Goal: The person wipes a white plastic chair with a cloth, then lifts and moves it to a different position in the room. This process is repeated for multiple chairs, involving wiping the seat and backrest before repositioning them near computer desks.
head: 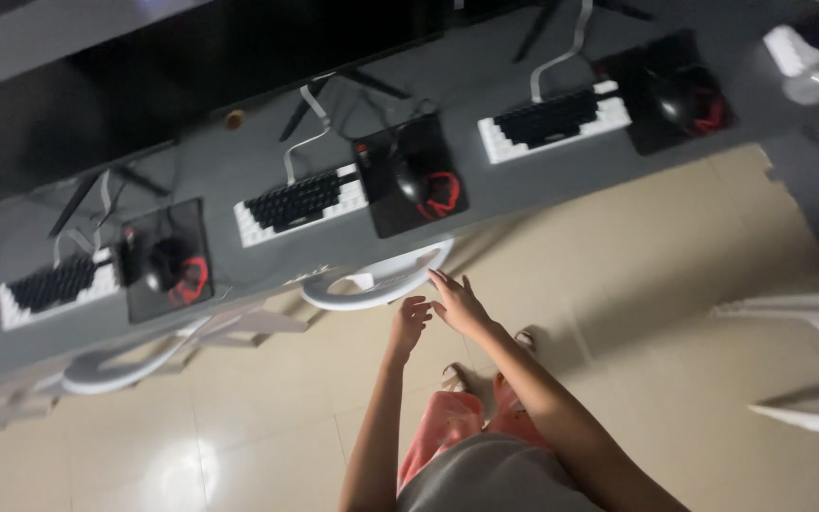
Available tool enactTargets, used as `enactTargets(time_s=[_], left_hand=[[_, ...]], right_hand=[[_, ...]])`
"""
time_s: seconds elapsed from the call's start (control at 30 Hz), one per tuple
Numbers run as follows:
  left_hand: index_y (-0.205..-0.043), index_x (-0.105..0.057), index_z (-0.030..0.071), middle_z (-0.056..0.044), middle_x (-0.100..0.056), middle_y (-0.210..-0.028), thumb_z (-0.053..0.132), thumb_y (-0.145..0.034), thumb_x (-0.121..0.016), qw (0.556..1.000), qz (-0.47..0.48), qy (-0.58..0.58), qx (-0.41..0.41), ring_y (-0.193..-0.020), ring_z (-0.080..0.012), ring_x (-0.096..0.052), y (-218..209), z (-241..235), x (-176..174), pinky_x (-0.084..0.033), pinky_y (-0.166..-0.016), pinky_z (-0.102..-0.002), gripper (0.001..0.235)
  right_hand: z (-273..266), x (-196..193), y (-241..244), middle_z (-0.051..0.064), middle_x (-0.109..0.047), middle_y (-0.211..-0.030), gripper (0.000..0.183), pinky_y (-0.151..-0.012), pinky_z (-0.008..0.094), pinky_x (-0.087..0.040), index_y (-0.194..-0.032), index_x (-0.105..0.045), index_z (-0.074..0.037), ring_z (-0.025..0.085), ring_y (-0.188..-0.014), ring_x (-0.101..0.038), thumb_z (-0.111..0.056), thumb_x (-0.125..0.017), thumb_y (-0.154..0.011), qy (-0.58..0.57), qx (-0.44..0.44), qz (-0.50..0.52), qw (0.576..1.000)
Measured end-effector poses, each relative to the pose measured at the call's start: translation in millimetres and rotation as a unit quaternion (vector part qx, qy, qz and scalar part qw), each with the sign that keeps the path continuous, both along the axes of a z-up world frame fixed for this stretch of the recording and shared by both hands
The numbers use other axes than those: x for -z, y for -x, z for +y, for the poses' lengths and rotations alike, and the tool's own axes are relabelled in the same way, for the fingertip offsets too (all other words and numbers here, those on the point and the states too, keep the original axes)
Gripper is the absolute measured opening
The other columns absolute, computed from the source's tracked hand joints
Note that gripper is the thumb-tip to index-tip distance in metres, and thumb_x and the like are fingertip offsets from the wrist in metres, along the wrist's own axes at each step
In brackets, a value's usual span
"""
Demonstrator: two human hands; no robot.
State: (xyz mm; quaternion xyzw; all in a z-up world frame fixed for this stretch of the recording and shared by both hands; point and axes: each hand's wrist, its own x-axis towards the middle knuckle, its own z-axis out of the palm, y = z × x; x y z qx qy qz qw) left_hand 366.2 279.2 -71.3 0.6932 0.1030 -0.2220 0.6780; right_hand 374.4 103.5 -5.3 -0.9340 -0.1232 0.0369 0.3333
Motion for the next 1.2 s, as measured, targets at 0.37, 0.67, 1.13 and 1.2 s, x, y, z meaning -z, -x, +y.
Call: enactTargets(time_s=[0.37, 0.67, 1.13, 1.2], left_hand=[[-0.133, -0.058, 0.004, -0.010, -0.075, -0.117, 0.016, -0.101, -0.054, 0.976, -0.128, -0.022, 0.176, -0.095, -0.0170, -0.073, -40.3, -151.1, -16.1, -0.056, -0.074, -0.031, 0.034], [-0.130, -0.060, 0.003, -0.010, -0.076, -0.115, 0.015, -0.101, -0.052, 0.932, -0.166, 0.006, 0.323, -0.093, -0.0173, -0.074, -27.0, -371.8, -65.7, -0.058, -0.077, -0.030, 0.032], [-0.128, -0.061, 0.002, -0.012, -0.073, -0.120, 0.013, -0.101, -0.056, 0.858, -0.214, 0.088, 0.458, -0.102, -0.0180, -0.073, -27.5, -657.2, -79.2, -0.059, -0.087, -0.031, 0.030], [-0.128, -0.061, 0.004, -0.012, -0.072, -0.125, 0.015, -0.101, -0.059, 0.841, -0.260, 0.031, 0.474, -0.106, -0.0199, -0.072, -38.3, -681.4, -98.8, -0.057, -0.090, -0.034, 0.030]], right_hand=[[-156.9, -50.5, 32.3, 0.015, -0.073, -0.123, 0.033, -0.091, 0.037, -0.059, -0.129, -0.062, -0.004, 0.027, -0.107, -0.074, -0.012, -0.063, -0.097, -0.159, 0.168, 0.068, 0.970], [-366.8, -49.3, 91.4, 0.013, -0.074, -0.123, 0.029, -0.097, 0.036, -0.059, -0.126, -0.065, -0.004, 0.026, -0.112, -0.073, -0.015, -0.062, -0.099, -0.163, 0.284, 0.018, 0.945], [-601.4, -88.4, 143.1, 0.016, -0.073, -0.125, 0.041, -0.094, 0.040, -0.057, -0.139, -0.053, -0.007, 0.029, -0.111, -0.073, -0.018, -0.059, -0.100, -0.167, 0.404, 0.051, 0.898], [-628.6, -77.9, 134.2, 0.018, -0.072, -0.126, 0.043, -0.096, 0.040, -0.057, -0.141, -0.051, -0.007, 0.030, -0.113, -0.072, -0.021, -0.060, -0.101, -0.155, 0.391, 0.044, 0.906]])
